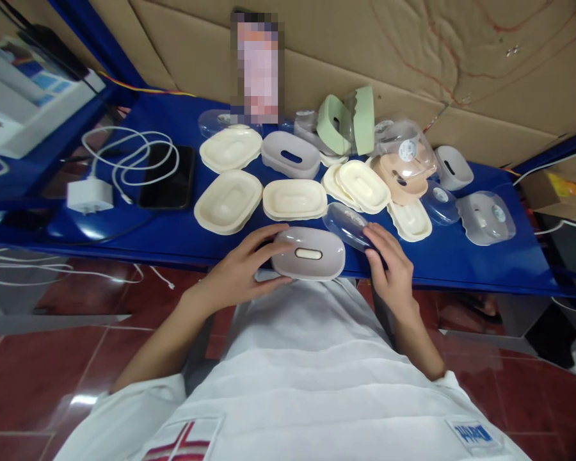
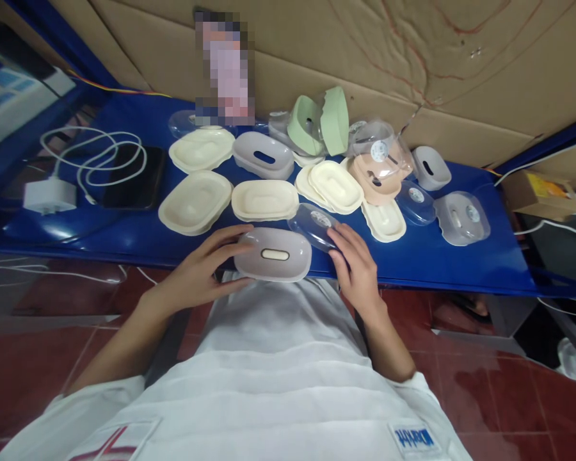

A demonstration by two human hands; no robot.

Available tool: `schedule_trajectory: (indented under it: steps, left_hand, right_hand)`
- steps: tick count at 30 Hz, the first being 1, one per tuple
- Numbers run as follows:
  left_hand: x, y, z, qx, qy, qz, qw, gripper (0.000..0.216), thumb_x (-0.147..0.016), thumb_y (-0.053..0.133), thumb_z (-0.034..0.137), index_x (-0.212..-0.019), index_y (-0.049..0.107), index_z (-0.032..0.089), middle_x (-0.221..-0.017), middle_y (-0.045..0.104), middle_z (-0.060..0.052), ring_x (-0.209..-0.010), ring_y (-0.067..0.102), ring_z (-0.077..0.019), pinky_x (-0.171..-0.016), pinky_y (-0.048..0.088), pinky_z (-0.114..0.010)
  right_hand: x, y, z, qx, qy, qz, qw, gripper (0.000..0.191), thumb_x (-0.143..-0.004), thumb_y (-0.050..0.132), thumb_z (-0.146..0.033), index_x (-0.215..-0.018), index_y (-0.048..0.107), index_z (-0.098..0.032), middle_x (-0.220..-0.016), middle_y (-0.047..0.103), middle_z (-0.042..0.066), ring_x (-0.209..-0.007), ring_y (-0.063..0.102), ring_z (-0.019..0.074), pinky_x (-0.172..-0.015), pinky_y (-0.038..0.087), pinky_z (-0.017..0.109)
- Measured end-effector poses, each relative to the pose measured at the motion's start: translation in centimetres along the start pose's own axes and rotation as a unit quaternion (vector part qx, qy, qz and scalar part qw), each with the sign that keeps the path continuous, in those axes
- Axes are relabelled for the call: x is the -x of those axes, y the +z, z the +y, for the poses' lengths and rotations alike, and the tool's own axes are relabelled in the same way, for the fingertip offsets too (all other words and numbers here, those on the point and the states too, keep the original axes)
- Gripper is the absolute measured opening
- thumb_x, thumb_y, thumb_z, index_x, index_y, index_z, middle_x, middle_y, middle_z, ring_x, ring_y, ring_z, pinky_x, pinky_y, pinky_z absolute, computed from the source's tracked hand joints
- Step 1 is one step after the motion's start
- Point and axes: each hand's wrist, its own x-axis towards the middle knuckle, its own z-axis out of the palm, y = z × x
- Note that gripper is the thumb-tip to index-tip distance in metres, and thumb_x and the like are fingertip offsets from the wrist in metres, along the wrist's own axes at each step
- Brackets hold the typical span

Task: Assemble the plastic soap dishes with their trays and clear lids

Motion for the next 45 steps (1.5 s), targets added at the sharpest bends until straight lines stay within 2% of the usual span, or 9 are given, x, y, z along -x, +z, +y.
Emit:
schedule_trajectory:
  steps: [3,5,11,20,27,31,41,43,45]
  left_hand:
    - [0.0,0.6,0.0,0.009,-0.02,0.018,1.0,0.082,-0.098,0.082,0.044,-0.166,0.038,0.03,-0.165,0.049,-0.018,-0.154,0.053,-0.0345,-0.126,0.052,-0.057]
    - [0.0,0.9,0.0,0.007,-0.018,0.031,0.999,0.09,-0.097,0.083,0.046,-0.17,0.032,0.03,-0.165,0.049,-0.018,-0.155,0.052,-0.0353,-0.125,0.052,-0.058]
    - [0.1,1.1,-0.1,-0.014,-0.01,0.044,0.999,0.083,-0.097,0.081,0.05,-0.166,0.039,0.03,-0.161,0.049,-0.019,-0.152,0.054,-0.0347,-0.121,0.056,-0.056]
    - [0.1,1.1,-0.3,-0.003,-0.035,0.029,0.999,0.073,-0.098,0.079,0.053,-0.16,0.045,0.031,-0.164,0.052,-0.016,-0.152,0.057,-0.0337,-0.12,0.057,-0.056]
    - [-0.1,1.2,0.1,-0.007,-0.05,0.007,0.999,0.074,-0.099,0.077,0.056,-0.162,0.045,0.031,-0.17,0.049,-0.015,-0.154,0.055,-0.0345,-0.122,0.054,-0.056]
    - [-0.1,1.4,0.2,-0.025,-0.045,0.017,0.999,0.073,-0.1,0.076,0.055,-0.161,0.046,0.03,-0.169,0.051,-0.015,-0.152,0.057,-0.034,-0.121,0.055,-0.055]
    - [-0.2,1.6,0.2,-0.058,-0.022,0.029,0.998,0.071,-0.103,0.071,0.056,-0.162,0.046,0.026,-0.167,0.053,-0.017,-0.15,0.059,-0.0342,-0.12,0.055,-0.052]
    - [-0.2,1.6,0.2,-0.055,-0.025,0.032,0.998,0.069,-0.103,0.071,0.056,-0.161,0.048,0.026,-0.165,0.055,-0.016,-0.149,0.06,-0.0335,-0.121,0.055,-0.051]
    - [-0.1,1.5,0.1,-0.05,-0.027,0.03,0.998,0.068,-0.103,0.072,0.056,-0.16,0.049,0.026,-0.164,0.056,-0.016,-0.148,0.06,-0.0332,-0.121,0.055,-0.052]
  right_hand:
    - [-0.1,0.9,-1.2,-0.043,-0.068,-0.026,0.996,0.055,-0.11,0.061,-0.023,-0.163,0.056,-0.037,-0.157,0.065,0.007,-0.15,0.06,0.0299,-0.124,0.053,0.057]
    - [-0.1,1.7,-1.9,-0.048,-0.114,-0.044,0.991,0.059,-0.109,0.064,-0.023,-0.165,0.052,-0.037,-0.157,0.065,0.007,-0.151,0.058,0.0305,-0.125,0.052,0.058]
    - [0.0,3.2,-2.7,-0.002,-0.168,-0.059,0.984,0.063,-0.107,0.064,-0.017,-0.166,0.051,-0.035,-0.156,0.066,0.008,-0.158,0.05,0.0296,-0.132,0.042,0.063]
    - [-0.6,3.2,-2.3,-0.001,-0.162,-0.09,0.983,0.053,-0.11,0.06,-0.018,-0.161,0.057,-0.033,-0.157,0.065,0.008,-0.16,0.047,0.0279,-0.133,0.04,0.063]
    - [-0.2,2.9,-1.7,-0.008,-0.18,-0.071,0.981,0.072,-0.107,0.066,-0.015,-0.171,0.041,-0.038,-0.164,0.059,0.007,-0.162,0.044,0.0281,-0.133,0.04,0.061]
    - [0.3,3.0,-1.4,-0.001,-0.177,-0.058,0.982,0.077,-0.105,0.069,-0.015,-0.171,0.039,-0.041,-0.168,0.055,0.005,-0.161,0.044,0.0291,-0.132,0.041,0.062]
    - [0.6,3.3,-0.9,0.029,-0.201,-0.043,0.978,0.07,-0.106,0.069,-0.018,-0.169,0.045,-0.037,-0.158,0.065,0.008,-0.156,0.052,0.0304,-0.129,0.048,0.064]
    - [0.3,3.1,-0.9,0.019,-0.194,-0.051,0.979,0.069,-0.106,0.069,-0.022,-0.169,0.045,-0.037,-0.161,0.062,0.008,-0.158,0.05,0.0309,-0.13,0.046,0.063]
    - [0.0,2.8,-1.0,0.011,-0.169,-0.065,0.983,0.074,-0.104,0.075,-0.033,-0.171,0.043,-0.036,-0.172,0.049,0.01,-0.165,0.038,0.0351,-0.131,0.043,0.065]
